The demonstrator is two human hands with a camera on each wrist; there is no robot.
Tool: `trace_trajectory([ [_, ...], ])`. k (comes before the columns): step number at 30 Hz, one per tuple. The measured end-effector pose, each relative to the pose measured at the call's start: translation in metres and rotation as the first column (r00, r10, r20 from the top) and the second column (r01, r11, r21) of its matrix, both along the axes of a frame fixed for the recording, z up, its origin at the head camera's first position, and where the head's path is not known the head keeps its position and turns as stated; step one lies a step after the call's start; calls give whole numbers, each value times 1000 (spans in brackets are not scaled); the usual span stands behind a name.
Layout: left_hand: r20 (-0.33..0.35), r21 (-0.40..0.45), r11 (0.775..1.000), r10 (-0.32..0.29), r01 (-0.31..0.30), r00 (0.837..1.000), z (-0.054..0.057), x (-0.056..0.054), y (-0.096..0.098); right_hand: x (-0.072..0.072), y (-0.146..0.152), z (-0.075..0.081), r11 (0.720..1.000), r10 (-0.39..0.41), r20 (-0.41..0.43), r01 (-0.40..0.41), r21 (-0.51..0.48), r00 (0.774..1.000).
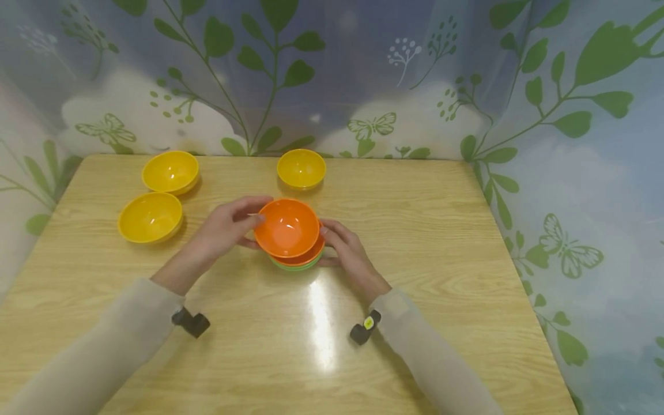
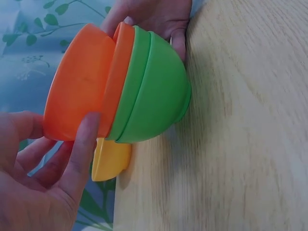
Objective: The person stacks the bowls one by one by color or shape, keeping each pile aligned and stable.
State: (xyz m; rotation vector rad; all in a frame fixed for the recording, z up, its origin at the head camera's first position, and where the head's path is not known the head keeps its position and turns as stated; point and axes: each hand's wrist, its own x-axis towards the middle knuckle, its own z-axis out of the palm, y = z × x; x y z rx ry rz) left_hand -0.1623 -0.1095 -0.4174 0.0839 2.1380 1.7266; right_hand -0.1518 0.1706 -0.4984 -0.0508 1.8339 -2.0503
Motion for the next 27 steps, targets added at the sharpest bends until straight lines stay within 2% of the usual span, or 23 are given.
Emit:
trace_trajectory([
  [5,2,-43,999,1,-1,1000,0,2,3,0,1,-2,1000,-3,-1,3,1,1000],
  [27,-64,-152,988,-18,8,998,-7,5,7,1,0,0,1000,-20,7,20,-23,1000],
])
